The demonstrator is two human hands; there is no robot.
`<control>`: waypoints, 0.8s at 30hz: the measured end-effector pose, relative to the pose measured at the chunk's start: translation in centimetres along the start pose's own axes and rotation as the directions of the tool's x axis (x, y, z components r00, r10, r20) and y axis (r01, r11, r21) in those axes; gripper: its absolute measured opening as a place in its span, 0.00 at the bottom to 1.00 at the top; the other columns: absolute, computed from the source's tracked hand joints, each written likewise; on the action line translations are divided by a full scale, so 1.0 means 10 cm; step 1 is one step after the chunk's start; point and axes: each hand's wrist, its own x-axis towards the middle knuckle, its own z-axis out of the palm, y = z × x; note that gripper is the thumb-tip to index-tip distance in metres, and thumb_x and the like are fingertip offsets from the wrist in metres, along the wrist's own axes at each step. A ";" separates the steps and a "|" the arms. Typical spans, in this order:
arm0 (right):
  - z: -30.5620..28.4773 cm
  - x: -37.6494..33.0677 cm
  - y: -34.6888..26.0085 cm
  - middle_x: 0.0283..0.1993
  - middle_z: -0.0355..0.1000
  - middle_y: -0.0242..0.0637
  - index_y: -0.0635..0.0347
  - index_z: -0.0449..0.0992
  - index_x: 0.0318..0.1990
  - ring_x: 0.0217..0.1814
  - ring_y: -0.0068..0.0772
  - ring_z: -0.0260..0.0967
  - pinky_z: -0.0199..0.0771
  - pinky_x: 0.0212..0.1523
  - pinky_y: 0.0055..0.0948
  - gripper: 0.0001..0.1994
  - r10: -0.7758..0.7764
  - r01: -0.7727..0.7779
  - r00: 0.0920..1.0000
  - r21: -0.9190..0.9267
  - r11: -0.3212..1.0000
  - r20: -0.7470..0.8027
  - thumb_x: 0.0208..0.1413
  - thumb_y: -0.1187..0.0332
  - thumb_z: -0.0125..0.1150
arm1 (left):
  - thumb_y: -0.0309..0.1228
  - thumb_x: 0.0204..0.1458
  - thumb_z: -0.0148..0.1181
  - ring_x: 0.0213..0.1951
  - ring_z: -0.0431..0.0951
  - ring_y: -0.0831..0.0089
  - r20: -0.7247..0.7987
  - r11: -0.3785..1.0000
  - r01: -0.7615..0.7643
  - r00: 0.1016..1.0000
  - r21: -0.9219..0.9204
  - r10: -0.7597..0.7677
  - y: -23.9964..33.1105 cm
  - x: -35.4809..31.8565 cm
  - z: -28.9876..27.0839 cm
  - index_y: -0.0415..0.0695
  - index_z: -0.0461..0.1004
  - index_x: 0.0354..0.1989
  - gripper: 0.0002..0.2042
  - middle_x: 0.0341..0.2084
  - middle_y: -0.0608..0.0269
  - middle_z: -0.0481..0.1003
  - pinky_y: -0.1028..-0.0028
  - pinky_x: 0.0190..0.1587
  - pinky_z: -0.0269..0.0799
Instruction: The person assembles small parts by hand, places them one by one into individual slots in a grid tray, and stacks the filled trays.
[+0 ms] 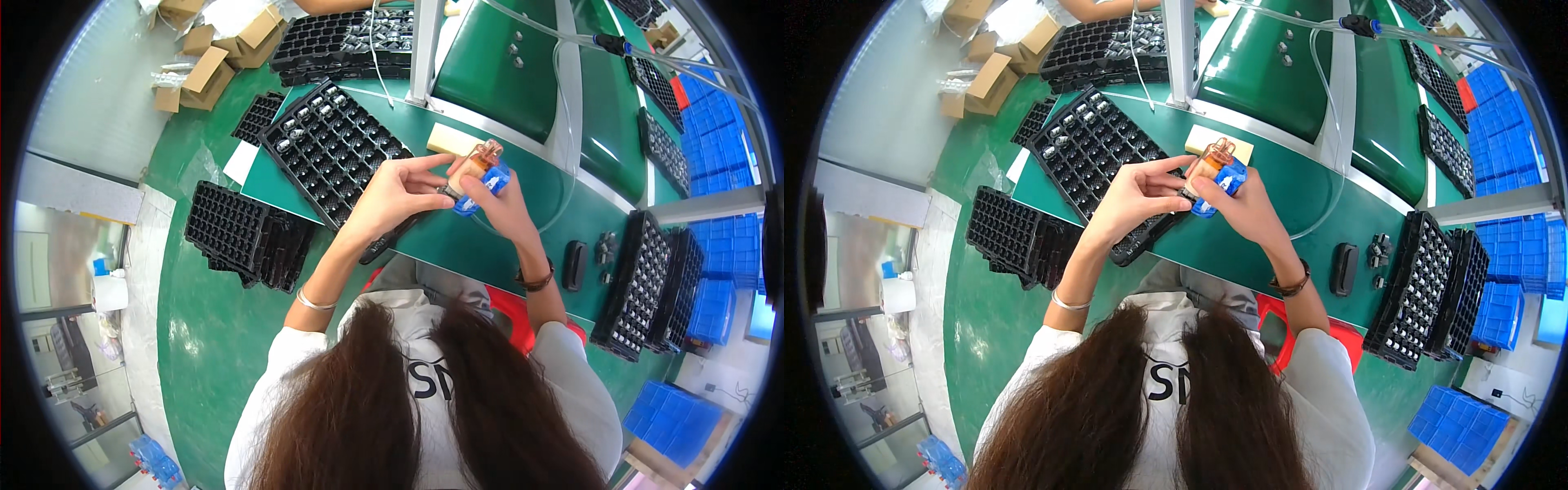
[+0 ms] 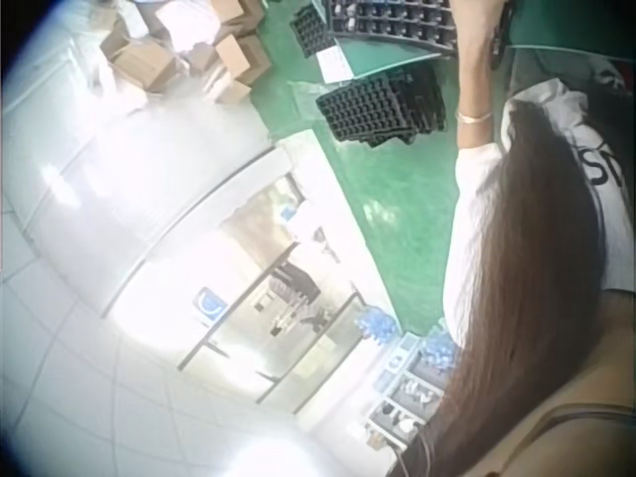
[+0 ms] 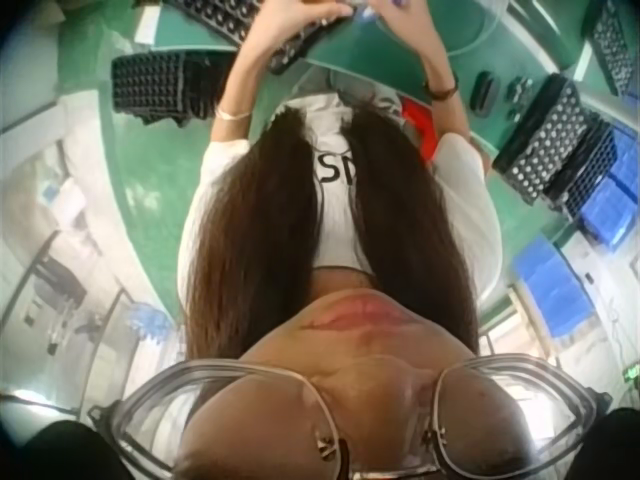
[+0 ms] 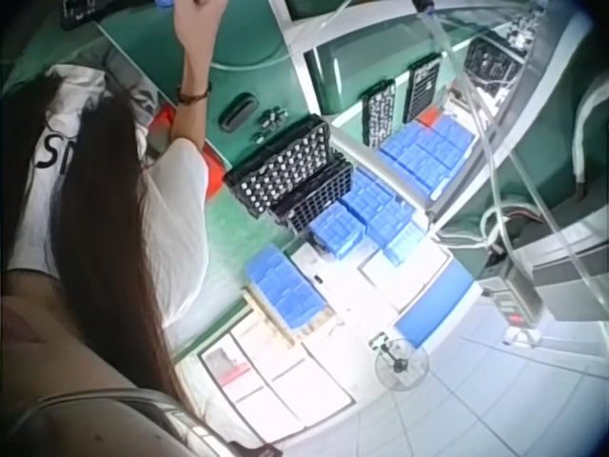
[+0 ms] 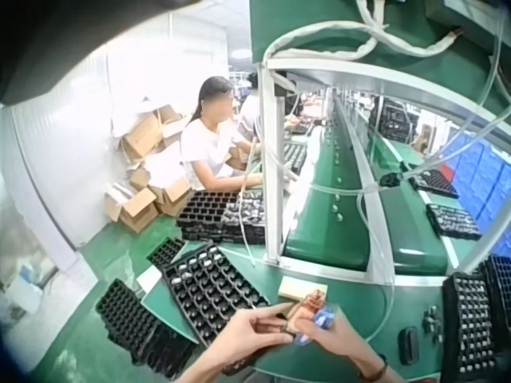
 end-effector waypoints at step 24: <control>-0.30 0.63 1.10 0.26 0.72 0.44 0.63 0.75 0.35 0.29 0.41 0.71 0.69 0.32 0.30 0.16 -0.270 -0.029 0.880 -0.612 0.790 -0.390 0.47 0.57 0.63 | 0.30 0.46 0.60 0.36 0.76 0.71 -0.513 0.596 0.119 0.658 0.794 0.551 -0.63 0.35 -1.55 0.43 0.75 0.42 0.14 0.35 0.60 0.76 0.74 0.40 0.70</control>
